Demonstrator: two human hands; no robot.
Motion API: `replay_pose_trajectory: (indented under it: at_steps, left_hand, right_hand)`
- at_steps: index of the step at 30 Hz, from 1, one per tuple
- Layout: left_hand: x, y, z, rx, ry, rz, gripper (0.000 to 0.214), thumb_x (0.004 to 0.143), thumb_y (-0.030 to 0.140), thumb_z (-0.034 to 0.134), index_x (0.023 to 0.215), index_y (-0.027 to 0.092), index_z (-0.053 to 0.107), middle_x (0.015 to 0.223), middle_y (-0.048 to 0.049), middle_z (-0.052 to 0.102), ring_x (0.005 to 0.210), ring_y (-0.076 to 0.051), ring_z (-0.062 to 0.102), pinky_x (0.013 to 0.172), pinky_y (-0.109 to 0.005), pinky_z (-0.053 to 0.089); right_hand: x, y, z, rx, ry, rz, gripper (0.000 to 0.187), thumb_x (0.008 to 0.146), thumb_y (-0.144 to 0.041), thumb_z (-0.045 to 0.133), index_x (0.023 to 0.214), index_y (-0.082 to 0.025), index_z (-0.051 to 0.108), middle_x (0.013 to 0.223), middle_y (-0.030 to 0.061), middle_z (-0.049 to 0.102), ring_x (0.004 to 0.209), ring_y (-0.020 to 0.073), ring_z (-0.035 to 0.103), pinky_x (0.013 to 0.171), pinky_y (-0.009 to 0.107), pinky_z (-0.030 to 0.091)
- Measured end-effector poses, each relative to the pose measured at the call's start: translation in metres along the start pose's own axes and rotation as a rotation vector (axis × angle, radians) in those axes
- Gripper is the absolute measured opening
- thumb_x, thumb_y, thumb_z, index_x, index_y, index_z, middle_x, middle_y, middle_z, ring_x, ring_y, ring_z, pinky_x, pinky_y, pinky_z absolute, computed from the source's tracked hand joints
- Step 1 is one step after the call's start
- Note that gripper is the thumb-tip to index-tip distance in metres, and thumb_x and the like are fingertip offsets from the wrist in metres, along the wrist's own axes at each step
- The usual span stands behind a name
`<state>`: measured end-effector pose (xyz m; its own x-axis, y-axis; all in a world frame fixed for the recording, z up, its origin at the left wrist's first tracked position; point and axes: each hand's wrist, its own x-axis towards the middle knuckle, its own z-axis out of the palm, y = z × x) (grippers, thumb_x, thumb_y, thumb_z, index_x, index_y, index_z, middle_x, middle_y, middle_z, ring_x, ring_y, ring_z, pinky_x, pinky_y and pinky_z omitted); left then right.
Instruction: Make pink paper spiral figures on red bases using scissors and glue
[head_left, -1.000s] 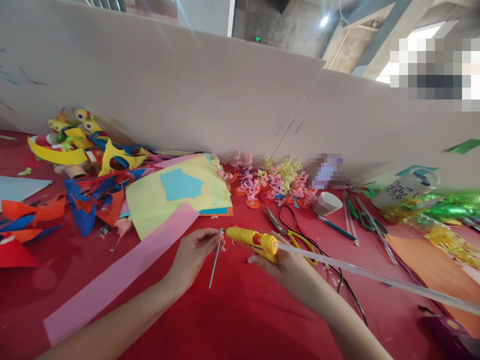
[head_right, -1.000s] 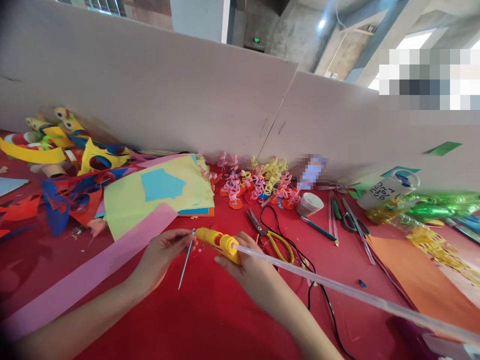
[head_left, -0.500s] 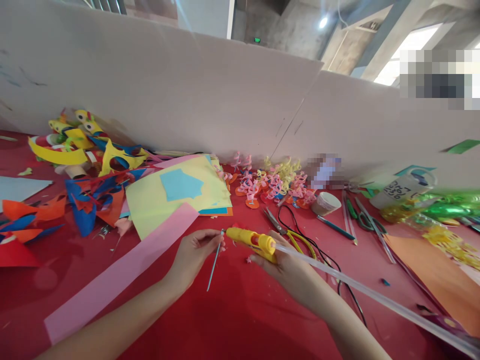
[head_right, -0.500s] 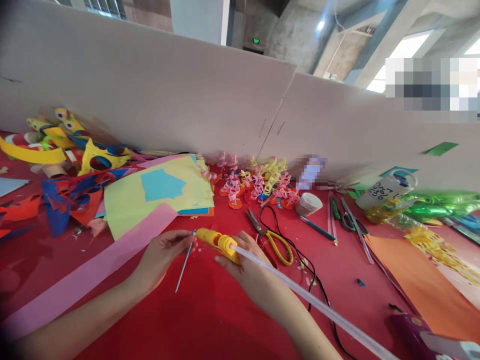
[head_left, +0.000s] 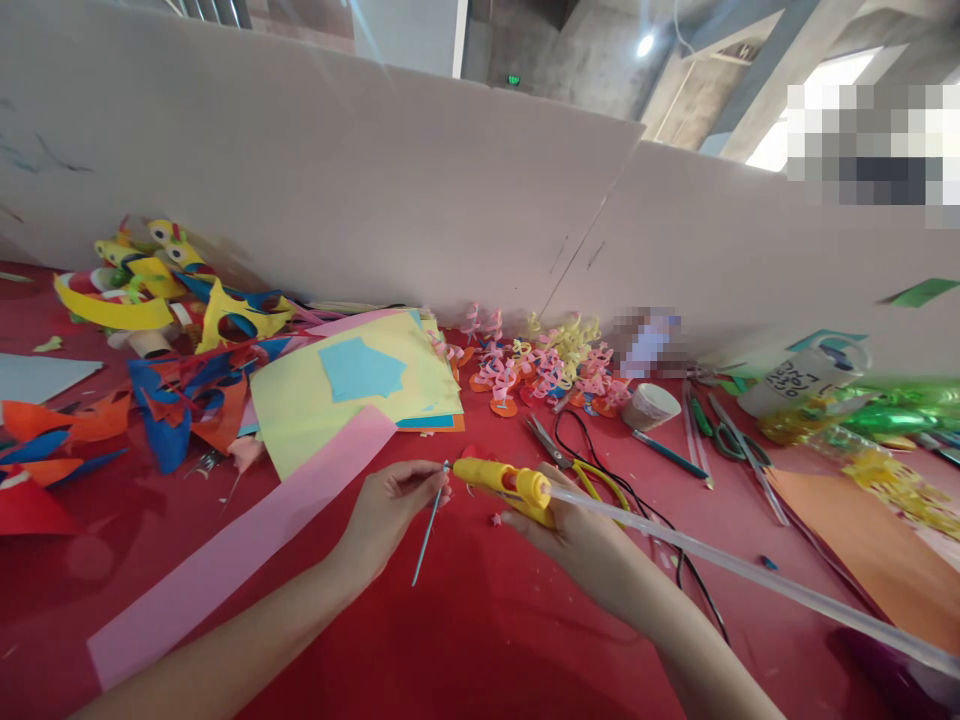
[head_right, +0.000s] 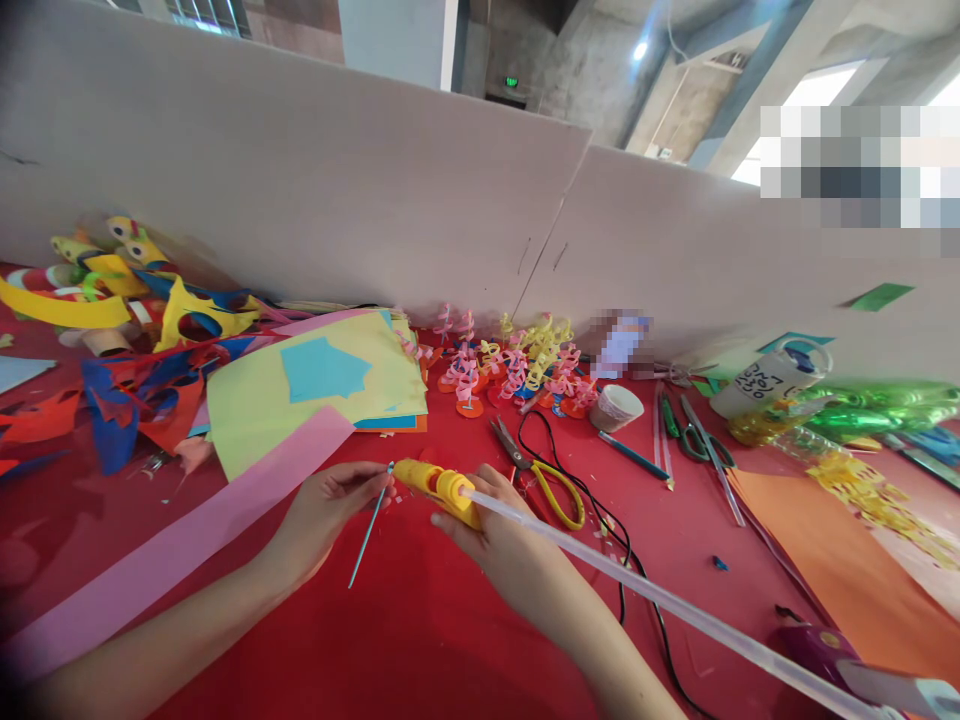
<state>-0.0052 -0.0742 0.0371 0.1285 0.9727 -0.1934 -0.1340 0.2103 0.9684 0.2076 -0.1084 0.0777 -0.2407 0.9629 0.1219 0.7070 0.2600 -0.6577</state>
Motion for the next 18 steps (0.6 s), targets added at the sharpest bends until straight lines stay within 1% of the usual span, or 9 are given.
replay_pose_trajectory:
  at_steps: [3,6,7,9,12,14,15,16,18]
  left_hand:
    - [0.000,0.000,-0.001,-0.002,0.007,-0.006,0.019,0.069,0.035,0.073,0.076,0.017,0.071,0.069,-0.0018,0.069,0.066,-0.015,0.063,0.071,-0.027,0.052]
    - [0.001,0.000,-0.001,-0.003,0.012,-0.015,0.020,0.069,0.034,0.073,0.078,0.017,0.071,0.070,-0.0024,0.069,0.068,-0.016,0.064,0.073,-0.029,0.052]
    - [0.001,-0.001,-0.002,-0.006,0.014,-0.017,0.020,0.069,0.034,0.073,0.078,0.017,0.071,0.070,-0.0027,0.069,0.068,-0.016,0.064,0.073,-0.029,0.052]
    - [0.001,-0.001,-0.001,-0.010,0.014,-0.024,0.021,0.068,0.035,0.073,0.078,0.016,0.071,0.071,-0.0036,0.069,0.068,-0.017,0.064,0.073,-0.030,0.052]
    - [0.001,-0.002,0.000,-0.021,0.011,-0.031,0.022,0.068,0.035,0.073,0.077,0.015,0.070,0.070,-0.0046,0.069,0.068,-0.017,0.063,0.074,-0.031,0.051]
    - [0.001,-0.003,0.002,-0.037,0.007,-0.041,0.022,0.067,0.035,0.073,0.077,0.015,0.070,0.069,-0.0045,0.069,0.067,-0.016,0.063,0.074,-0.031,0.052]
    - [0.001,-0.003,0.002,-0.047,0.003,-0.049,0.022,0.067,0.035,0.073,0.076,0.015,0.070,0.069,-0.0044,0.069,0.067,-0.016,0.063,0.074,-0.031,0.052]
    - [0.000,-0.003,0.003,-0.058,-0.002,-0.058,0.022,0.067,0.034,0.074,0.076,0.015,0.070,0.070,-0.0043,0.068,0.067,-0.016,0.063,0.075,-0.031,0.052]
    - [0.000,-0.003,0.004,-0.082,-0.009,-0.081,0.022,0.066,0.034,0.074,0.076,0.015,0.069,0.071,-0.0043,0.068,0.067,-0.016,0.063,0.075,-0.032,0.052]
  right_hand:
    - [0.001,-0.002,-0.009,-0.036,-0.006,0.044,0.023,0.082,-0.043,0.053,0.082,-0.021,0.061,0.077,0.0034,0.062,0.068,0.0187,0.058,0.060,0.028,0.046]
    - [0.001,0.007,-0.024,-0.021,-0.011,0.181,0.032,0.080,-0.049,0.051,0.067,-0.020,0.056,0.058,-0.0003,0.052,0.053,0.0141,0.049,0.049,0.024,0.038]
    - [0.000,0.013,-0.030,0.008,-0.019,0.246,0.036,0.078,-0.052,0.051,0.065,-0.019,0.055,0.054,-0.0015,0.048,0.049,0.0128,0.045,0.046,0.024,0.035]
    - [-0.001,0.030,-0.041,0.116,-0.013,0.372,0.041,0.074,-0.058,0.051,0.068,-0.018,0.056,0.053,-0.0020,0.048,0.047,0.0122,0.044,0.044,0.023,0.034]
    - [-0.004,0.064,-0.053,0.235,0.091,0.531,0.048,0.073,-0.063,0.045,0.075,-0.017,0.058,0.059,0.0012,0.055,0.052,0.0150,0.051,0.048,0.025,0.040]
    - [-0.006,0.090,-0.057,0.119,0.122,0.633,0.050,0.080,-0.061,0.035,0.070,-0.017,0.058,0.059,0.0038,0.057,0.054,0.0171,0.055,0.050,0.027,0.042]
    - [-0.007,0.103,-0.057,-0.026,0.112,0.680,0.051,0.082,-0.058,0.031,0.067,-0.017,0.058,0.058,0.0045,0.057,0.054,0.0181,0.056,0.052,0.028,0.043]
    - [-0.007,0.115,-0.057,-0.175,0.102,0.704,0.050,0.084,-0.054,0.031,0.065,-0.017,0.060,0.055,0.0045,0.057,0.055,0.0192,0.057,0.054,0.029,0.044]
    - [-0.009,0.135,-0.054,-0.296,0.103,0.681,0.041,0.084,-0.043,0.037,0.072,-0.017,0.066,0.051,0.0032,0.055,0.056,0.0207,0.059,0.058,0.029,0.044]
